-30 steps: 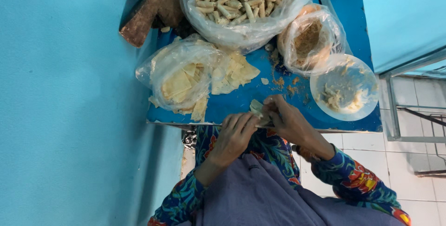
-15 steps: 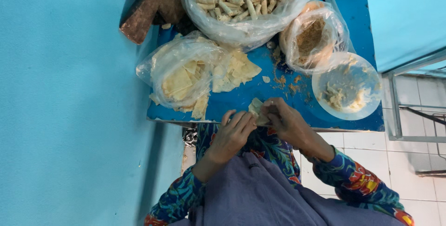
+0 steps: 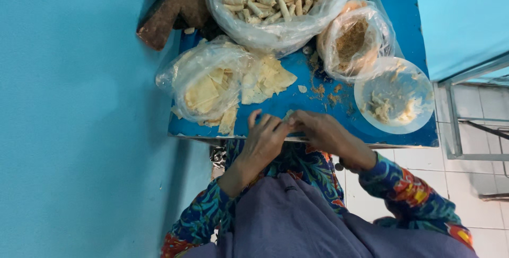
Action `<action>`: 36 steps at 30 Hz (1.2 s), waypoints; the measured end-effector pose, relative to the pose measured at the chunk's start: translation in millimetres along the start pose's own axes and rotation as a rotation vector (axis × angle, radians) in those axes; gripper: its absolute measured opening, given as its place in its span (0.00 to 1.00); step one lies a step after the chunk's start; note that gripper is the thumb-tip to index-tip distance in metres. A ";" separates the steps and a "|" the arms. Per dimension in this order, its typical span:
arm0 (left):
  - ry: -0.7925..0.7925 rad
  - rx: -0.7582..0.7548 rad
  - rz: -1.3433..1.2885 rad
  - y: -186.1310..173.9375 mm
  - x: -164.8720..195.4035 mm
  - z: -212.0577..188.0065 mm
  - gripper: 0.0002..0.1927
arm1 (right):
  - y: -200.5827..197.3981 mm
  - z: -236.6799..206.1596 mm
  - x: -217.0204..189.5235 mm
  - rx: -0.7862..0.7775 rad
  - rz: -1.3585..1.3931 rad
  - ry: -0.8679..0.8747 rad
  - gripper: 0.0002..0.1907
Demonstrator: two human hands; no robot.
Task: The person sits at a small blue table and shapes thin pieces of dough by hand, rolling and pressing each piece into a short stick. The finished dough sticks are placed into a large plastic-lined bowl that already holds a pile of completed sticks.
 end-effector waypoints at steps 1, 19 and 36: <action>-0.017 -0.024 -0.009 1.7 0.0 0.9 0.11 | 1.7 4.7 4.0 0.004 0.038 0.000 0.20; -0.199 -0.266 -0.150 20.0 -16.3 15.5 0.04 | 5.3 2.1 14.2 0.039 -0.067 0.104 0.19; 0.064 -0.059 -0.004 0.6 -1.7 4.3 0.14 | 20.5 -30.1 5.3 0.240 -0.406 -0.229 0.32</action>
Point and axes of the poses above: each hand's wrist, its own z-axis towards the middle knuckle, its own y-axis out of the palm, x = y × z, the point moved 4 cm from there along z, towards the middle knuckle, and after that the axes turned 15 degrees about x, right-handed, at the moved point
